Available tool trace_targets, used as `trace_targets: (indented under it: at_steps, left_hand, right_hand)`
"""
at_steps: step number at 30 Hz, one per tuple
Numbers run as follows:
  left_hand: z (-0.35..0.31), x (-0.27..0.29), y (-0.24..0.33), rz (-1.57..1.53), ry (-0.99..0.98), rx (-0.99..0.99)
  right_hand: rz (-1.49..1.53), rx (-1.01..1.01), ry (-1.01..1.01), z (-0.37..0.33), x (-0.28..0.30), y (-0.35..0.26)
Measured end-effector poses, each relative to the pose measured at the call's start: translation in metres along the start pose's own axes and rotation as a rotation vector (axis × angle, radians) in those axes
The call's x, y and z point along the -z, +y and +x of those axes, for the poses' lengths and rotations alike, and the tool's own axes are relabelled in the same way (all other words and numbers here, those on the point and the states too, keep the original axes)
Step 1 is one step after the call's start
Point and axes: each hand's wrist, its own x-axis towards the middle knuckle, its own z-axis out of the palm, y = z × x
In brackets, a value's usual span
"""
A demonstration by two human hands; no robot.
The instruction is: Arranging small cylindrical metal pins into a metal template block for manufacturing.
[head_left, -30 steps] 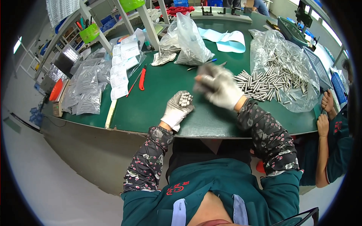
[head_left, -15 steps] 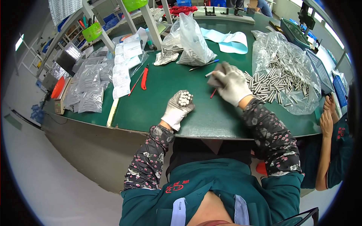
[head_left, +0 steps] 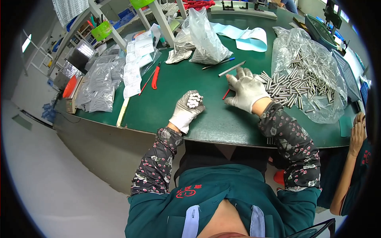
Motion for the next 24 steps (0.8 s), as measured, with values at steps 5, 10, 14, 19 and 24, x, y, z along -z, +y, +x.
trace_targets:
  at_steps: [5, 10, 14, 19, 24]
  left_hand:
    - [0.0, -0.003, 0.003, 0.055, -0.031, 0.065]
    - [-0.005, -0.008, 0.021, 0.063, 0.002, 0.17]
    - [-0.003, -0.004, 0.015, -0.042, -0.016, 0.107]
    - [-0.001, -0.007, 0.022, -0.076, 0.093, 0.021]
    - [-0.04, 0.002, 0.026, -0.227, 0.221, -0.026]
  right_hand:
    - [-0.099, -0.195, -0.017, 0.005, -0.008, 0.019]
    - [0.322, 0.413, 0.256, -0.007, 0.007, -0.026]
    - [0.051, 0.196, 0.32, 0.012, -0.014, -0.003]
    - [-0.215, 0.082, 0.113, 0.015, -0.011, 0.028]
    - [-0.06, 0.223, 0.135, 0.019, 0.016, -0.02]
